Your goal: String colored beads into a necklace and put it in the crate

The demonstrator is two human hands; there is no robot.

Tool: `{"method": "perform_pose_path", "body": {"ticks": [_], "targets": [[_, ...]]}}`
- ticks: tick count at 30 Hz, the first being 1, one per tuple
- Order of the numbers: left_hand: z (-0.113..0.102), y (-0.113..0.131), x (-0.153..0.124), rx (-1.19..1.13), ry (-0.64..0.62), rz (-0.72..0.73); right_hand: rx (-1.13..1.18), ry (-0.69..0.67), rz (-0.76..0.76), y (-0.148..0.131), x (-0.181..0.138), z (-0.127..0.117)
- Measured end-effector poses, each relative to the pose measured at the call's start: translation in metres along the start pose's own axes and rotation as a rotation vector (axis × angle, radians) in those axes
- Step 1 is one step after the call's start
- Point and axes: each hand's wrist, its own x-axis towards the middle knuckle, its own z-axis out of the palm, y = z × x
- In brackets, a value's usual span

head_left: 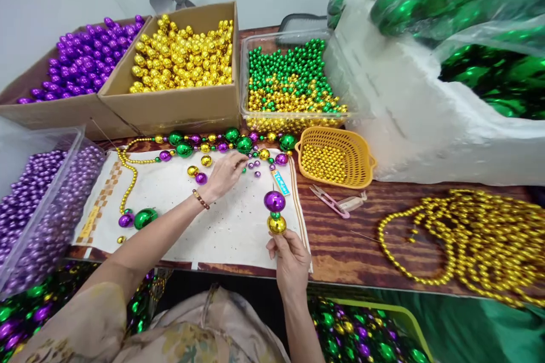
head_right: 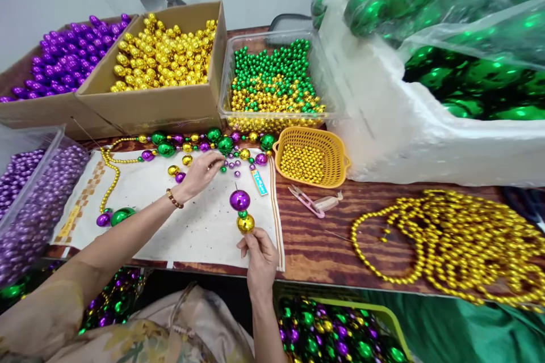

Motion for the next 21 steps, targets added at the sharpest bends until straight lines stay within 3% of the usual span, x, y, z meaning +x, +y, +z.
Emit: {"method": "perform_pose_path", "body": {"ticks": [3,6,8,12,15,21], "targets": [[0.0,0.023,0.036,-0.062,0.147,0.166,0.021,-0.008,-0.011,0.001,0.004,-0.004],[-0.001,0.037,0.107,-0.046,0.181,0.256,0.018,-0.035,-0.036,0.0,0.006,-0.005],[0.002,0.036,0.161,0.108,0.085,0.211,0.006,-0.05,-0.054,-0.001,0.006,-0.006],[0.022,0.021,0.243,0.481,-0.331,0.043,0.021,-0.058,-0.065,0.002,0.004,-0.01],[0.042,0.01,0.267,0.548,-0.454,0.015,0.039,-0.073,-0.041,0.009,0.004,-0.016],[0.058,-0.002,0.275,0.523,-0.47,-0.027,0.028,-0.093,0.009,0.019,0.004,-0.024]]}}
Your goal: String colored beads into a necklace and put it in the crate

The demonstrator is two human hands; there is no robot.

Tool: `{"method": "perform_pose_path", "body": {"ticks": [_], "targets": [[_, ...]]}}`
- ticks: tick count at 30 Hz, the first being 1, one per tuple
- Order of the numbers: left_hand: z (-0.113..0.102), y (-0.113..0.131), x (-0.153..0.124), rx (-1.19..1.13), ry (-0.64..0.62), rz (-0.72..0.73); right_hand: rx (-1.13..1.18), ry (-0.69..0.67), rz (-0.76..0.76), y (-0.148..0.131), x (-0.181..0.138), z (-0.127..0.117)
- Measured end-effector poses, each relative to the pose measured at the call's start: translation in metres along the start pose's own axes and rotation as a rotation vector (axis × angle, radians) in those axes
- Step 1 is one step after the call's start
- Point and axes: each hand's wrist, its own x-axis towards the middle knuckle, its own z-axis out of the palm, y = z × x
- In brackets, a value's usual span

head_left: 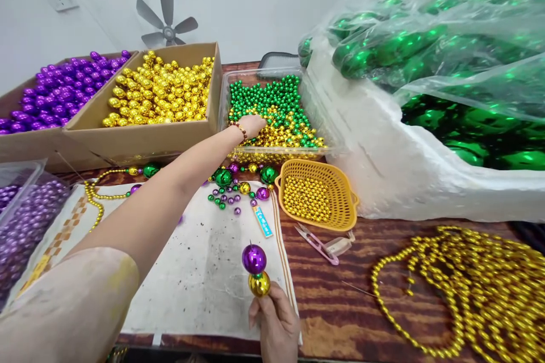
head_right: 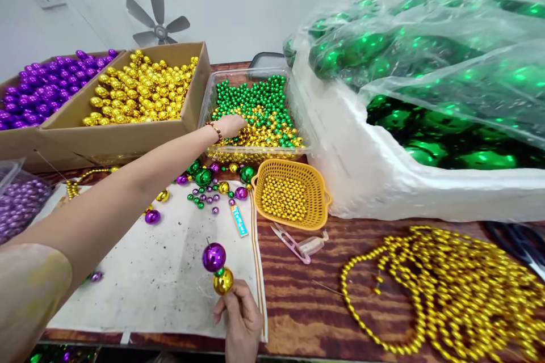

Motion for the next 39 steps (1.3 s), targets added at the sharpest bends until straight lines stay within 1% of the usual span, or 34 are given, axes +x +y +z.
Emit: {"method": "perform_pose_path", "body": {"ticks": [2,4,5,6,7,8,9,10,11,13,15,16,18,20,23,29,39], "targets": [[-0.005,0.0,-0.001,-0.038,0.023,-0.012,0.004,0.003,0.004,-0.002,0.0,0.001],[-0.014,0.002,-0.009,-0.075,0.077,-0.017,0.018,0.008,-0.006,-0.006,0.001,0.005],[-0.019,0.005,-0.018,-0.161,0.11,-0.019,0.027,0.011,-0.019,-0.008,0.002,0.007],[-0.025,0.009,-0.031,-0.317,0.132,-0.017,0.031,0.017,-0.03,-0.01,0.002,0.009],[-0.029,0.013,-0.047,-0.537,0.139,-0.011,0.028,0.024,-0.041,-0.013,0.003,0.011],[-0.032,0.019,-0.067,-0.832,0.12,-0.007,0.016,0.03,-0.05,-0.016,0.003,0.013],[-0.033,0.024,-0.091,-1.129,0.063,0.011,-0.001,0.035,-0.061,-0.02,0.003,0.015],[-0.033,0.029,-0.117,-1.371,0.004,0.021,-0.017,0.042,-0.075,-0.023,0.003,0.017],[-0.031,0.033,-0.143,-1.564,-0.046,0.019,-0.032,0.049,-0.093,-0.028,0.003,0.018],[-0.023,0.04,-0.195,-1.819,-0.133,-0.011,-0.057,0.062,-0.133,-0.037,0.001,0.022],[-0.014,0.046,-0.237,-1.966,-0.147,-0.05,-0.084,0.067,-0.166,-0.046,-0.002,0.025],[-0.01,0.048,-0.254,-2.017,-0.13,-0.069,-0.099,0.064,-0.176,-0.05,-0.005,0.027],[-0.005,0.05,-0.279,-2.089,-0.071,-0.105,-0.127,0.058,-0.191,-0.058,-0.011,0.031],[-0.002,0.051,-0.295,-2.13,-0.01,-0.144,-0.147,0.047,-0.204,-0.063,-0.017,0.036],[-0.002,0.049,-0.309,-2.15,0.048,-0.186,-0.156,0.037,-0.217,-0.066,-0.025,0.044],[-0.003,0.045,-0.323,-2.133,0.09,-0.179,-0.164,0.048,-0.219,-0.067,-0.033,0.053],[0.002,0.036,-0.328,-2.057,0.129,-0.19,-0.187,0.054,-0.176,-0.067,-0.037,0.056]]}}
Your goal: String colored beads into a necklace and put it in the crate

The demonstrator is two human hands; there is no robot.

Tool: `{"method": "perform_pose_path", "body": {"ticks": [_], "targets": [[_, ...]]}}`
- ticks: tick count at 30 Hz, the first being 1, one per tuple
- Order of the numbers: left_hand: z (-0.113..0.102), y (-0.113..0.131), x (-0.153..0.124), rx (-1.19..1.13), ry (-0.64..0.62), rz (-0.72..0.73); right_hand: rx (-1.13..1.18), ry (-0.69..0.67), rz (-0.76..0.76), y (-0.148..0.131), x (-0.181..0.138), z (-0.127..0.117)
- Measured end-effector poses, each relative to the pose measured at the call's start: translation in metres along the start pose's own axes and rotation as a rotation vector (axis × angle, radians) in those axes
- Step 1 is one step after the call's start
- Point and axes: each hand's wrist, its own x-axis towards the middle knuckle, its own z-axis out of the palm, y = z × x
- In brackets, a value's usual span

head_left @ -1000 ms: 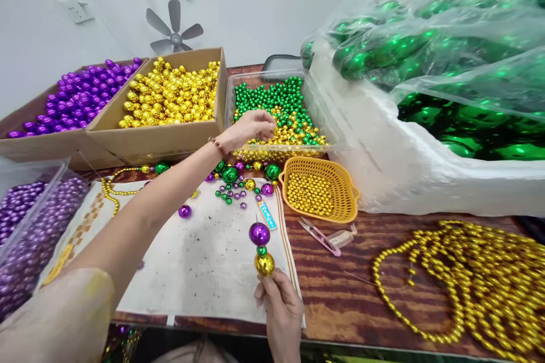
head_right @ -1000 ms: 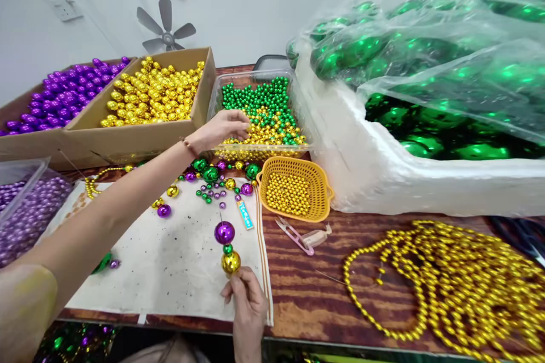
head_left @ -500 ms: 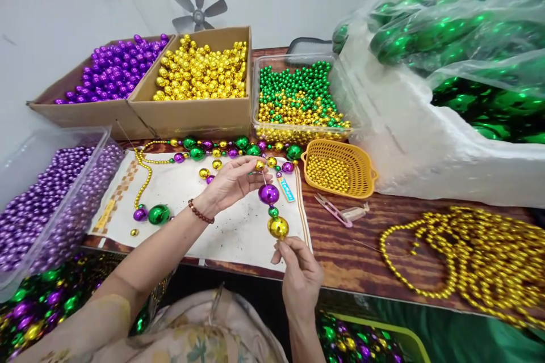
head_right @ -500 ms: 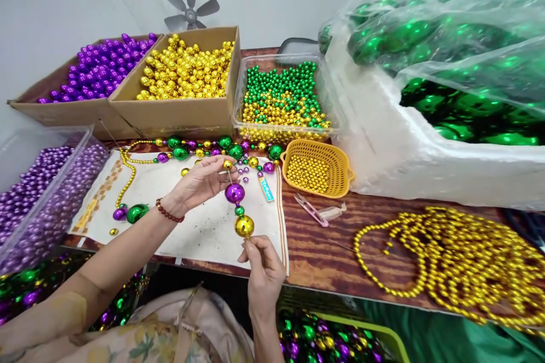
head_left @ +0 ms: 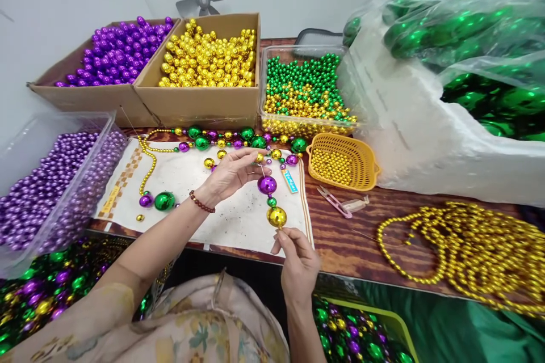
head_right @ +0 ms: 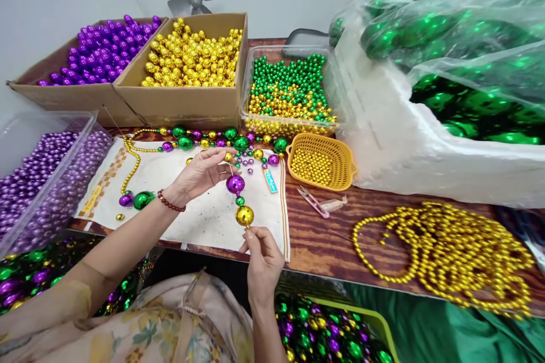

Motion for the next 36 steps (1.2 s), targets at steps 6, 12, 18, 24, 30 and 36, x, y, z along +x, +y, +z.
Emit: {"method": "perform_pose_path", "body": {"ticks": [6,12,18,24,30,36], "targets": [[-0.003,-0.001,-0.001,-0.02,0.026,-0.023,0.023,0.013,0.029,0.0,-0.002,0.005],[-0.004,-0.002,-0.003,-0.017,0.056,-0.033,0.006,0.01,0.064,-0.001,-0.003,0.006],[-0.008,-0.003,0.0,0.02,0.044,-0.026,0.026,-0.005,0.086,0.005,-0.002,0.008],[-0.008,-0.019,-0.006,0.036,0.07,-0.023,0.059,-0.071,0.083,0.011,0.005,0.011],[0.012,-0.055,-0.008,-0.081,0.177,-0.047,-0.085,-0.12,0.077,0.022,0.005,0.026],[0.012,-0.074,0.0,0.207,0.053,-0.121,-0.119,-0.007,0.016,0.009,0.036,-0.001]]}}
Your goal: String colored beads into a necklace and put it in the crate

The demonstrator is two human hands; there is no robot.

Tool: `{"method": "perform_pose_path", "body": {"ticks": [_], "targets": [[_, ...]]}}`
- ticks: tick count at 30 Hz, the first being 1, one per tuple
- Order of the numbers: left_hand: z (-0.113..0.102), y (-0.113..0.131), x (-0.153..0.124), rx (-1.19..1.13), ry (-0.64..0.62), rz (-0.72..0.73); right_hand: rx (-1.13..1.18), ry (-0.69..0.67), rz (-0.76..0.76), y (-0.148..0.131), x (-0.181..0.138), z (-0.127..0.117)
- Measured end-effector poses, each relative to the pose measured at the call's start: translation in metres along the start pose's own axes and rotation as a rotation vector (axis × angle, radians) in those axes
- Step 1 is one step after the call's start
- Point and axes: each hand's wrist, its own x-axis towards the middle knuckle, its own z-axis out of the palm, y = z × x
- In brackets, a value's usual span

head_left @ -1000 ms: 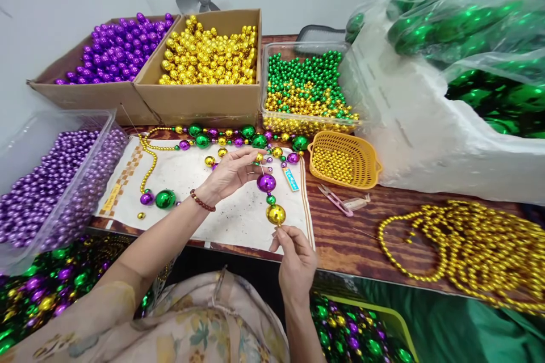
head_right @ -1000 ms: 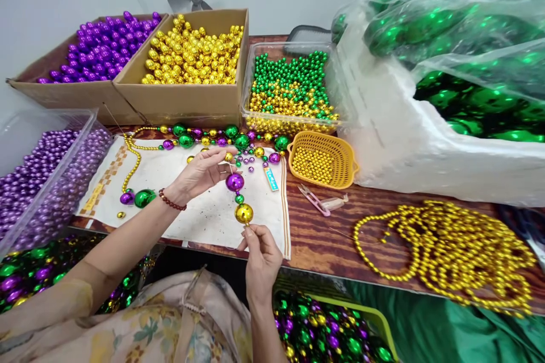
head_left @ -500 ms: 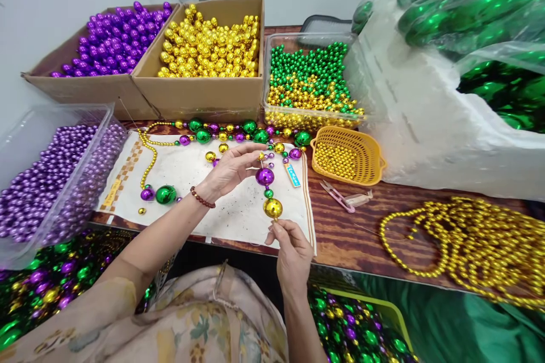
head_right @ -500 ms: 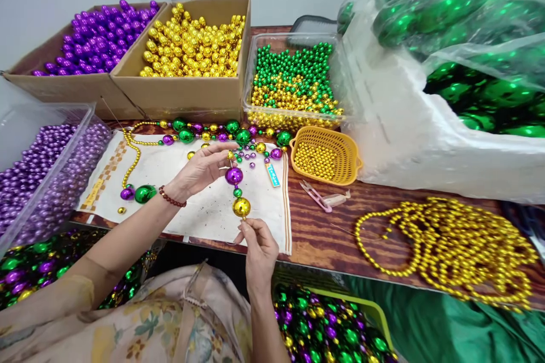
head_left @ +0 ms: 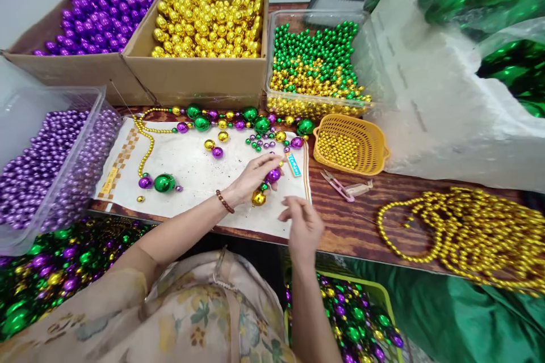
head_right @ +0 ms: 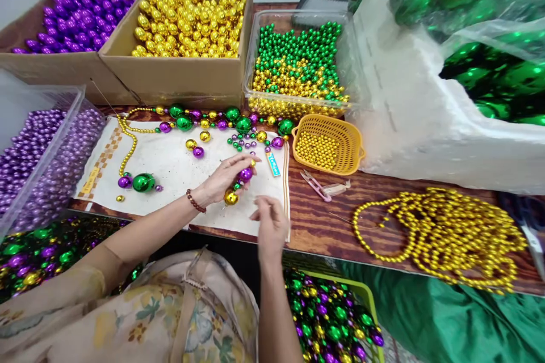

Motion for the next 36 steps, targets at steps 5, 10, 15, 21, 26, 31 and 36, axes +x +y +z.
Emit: {"method": "perform_pose_path", "body": {"ticks": [5,10,15,21,26,31,36], "targets": [[0.002,-0.01,-0.01,0.461,-0.169,0.108,0.174,0.03,0.05,-0.006,0.035,-0.011],[-0.004,-0.011,-0.014,0.746,-0.231,0.206,0.378,0.034,0.161,-0.001,0.029,0.007],[-0.014,-0.011,-0.013,0.971,-0.268,0.35,0.342,0.189,0.034,-0.001,0.039,-0.001],[-0.021,0.002,-0.016,0.857,-0.346,0.232,0.426,0.237,0.035,-0.004,0.05,-0.019],[-0.017,0.011,-0.02,0.829,-0.373,0.189,0.359,0.009,0.11,-0.003,0.025,0.009],[-0.017,0.016,-0.022,1.02,-0.367,0.321,0.443,0.144,0.143,-0.019,0.035,-0.01],[-0.045,0.021,-0.034,1.258,-0.3,0.35,0.451,0.254,0.192,-0.045,0.046,-0.06]]}}
